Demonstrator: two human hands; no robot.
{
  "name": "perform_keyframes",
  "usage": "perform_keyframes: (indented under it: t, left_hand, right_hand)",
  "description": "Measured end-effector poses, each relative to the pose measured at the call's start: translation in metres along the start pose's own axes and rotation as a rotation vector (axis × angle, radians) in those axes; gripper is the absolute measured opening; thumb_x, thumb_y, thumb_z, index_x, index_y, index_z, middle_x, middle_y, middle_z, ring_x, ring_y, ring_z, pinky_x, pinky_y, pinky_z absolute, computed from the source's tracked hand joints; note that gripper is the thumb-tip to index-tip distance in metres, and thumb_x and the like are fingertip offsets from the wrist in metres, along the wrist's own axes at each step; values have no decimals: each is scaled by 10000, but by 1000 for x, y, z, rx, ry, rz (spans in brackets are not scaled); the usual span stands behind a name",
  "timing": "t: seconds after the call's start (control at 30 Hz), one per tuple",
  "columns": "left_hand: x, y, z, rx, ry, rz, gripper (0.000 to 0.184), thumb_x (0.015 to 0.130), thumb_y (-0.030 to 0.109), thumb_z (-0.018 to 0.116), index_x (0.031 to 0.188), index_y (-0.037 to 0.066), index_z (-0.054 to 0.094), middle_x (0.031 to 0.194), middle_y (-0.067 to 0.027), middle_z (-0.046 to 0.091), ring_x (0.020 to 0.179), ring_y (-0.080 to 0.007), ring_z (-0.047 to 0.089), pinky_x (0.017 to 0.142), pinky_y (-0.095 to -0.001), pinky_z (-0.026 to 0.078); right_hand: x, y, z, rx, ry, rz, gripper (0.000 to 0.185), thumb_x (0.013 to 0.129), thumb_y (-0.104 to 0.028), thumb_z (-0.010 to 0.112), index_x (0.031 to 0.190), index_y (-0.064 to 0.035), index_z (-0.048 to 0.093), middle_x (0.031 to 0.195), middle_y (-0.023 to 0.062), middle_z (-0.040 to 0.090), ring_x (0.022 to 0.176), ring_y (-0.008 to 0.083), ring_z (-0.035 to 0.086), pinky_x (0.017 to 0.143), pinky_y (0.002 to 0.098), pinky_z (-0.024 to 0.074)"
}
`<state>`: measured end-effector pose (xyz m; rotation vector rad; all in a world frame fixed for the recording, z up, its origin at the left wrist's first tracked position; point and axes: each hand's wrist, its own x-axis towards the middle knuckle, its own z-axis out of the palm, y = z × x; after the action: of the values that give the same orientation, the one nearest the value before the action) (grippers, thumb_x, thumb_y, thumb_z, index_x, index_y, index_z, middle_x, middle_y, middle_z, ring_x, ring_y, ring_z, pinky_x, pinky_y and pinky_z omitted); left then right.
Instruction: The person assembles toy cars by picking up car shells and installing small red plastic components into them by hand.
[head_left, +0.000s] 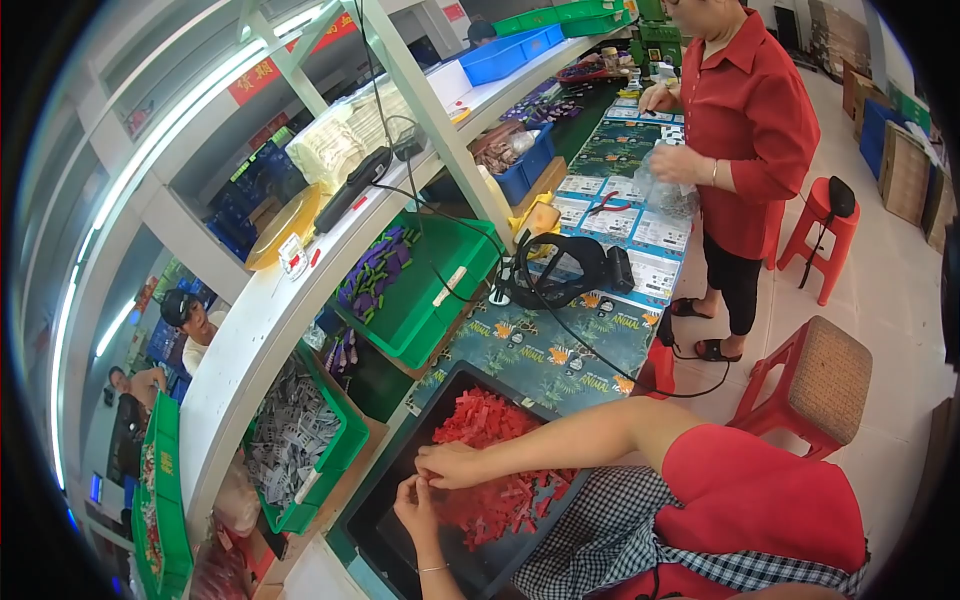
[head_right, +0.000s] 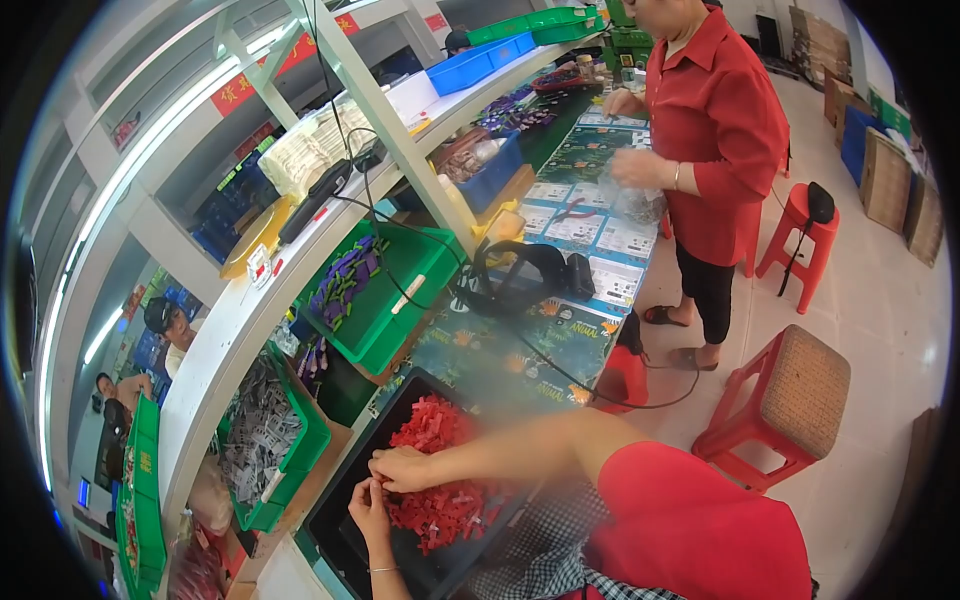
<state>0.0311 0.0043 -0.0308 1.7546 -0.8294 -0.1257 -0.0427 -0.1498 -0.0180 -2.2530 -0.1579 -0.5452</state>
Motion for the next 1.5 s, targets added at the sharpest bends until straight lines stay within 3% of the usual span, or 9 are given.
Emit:
perform_keyframes:
  t: [0.43, 0.73, 1.03, 1.5]
  left_hand:
    - [-1, 3, -4, 88, -14, -40, 212, 920, 170, 591, 868, -33, 627, 732, -30, 616, 652, -81, 554, 596, -221, 447]
    - [-1, 3, 2, -25, 32, 11, 183, 910, 161, 603, 896, -20, 624, 732, -43, 629, 634, -86, 578, 543, -225, 473]
    - [1, -5, -9, 152, 15, -20, 250, 893, 200, 633, 783, -24, 632, 642, -22, 602, 572, -70, 527, 522, -228, 427]
    - [-1, 1, -3, -15, 10, -38, 165, 933, 126, 563, 920, -29, 618, 820, -35, 635, 721, -87, 580, 654, -217, 468]
  right_hand:
    - [0, 0, 0, -28, -28, 7, 170, 778, -177, 624, 871, -64, 536, 907, 114, 554, 815, 333, 600, 636, 459, 468]
    - [-1, -1, -1, -45, -36, 7, 188, 787, -192, 635, 879, -59, 540, 916, 116, 565, 815, 333, 607, 643, 456, 474]
    - [-1, -2, 1, -44, -45, 21, 189, 781, -197, 647, 875, -56, 564, 907, 116, 577, 812, 331, 615, 652, 447, 480]
    - [-1, -1, 1, -49, -59, 12, 210, 772, -195, 662, 890, -58, 555, 929, 108, 570, 843, 323, 606, 662, 443, 478]
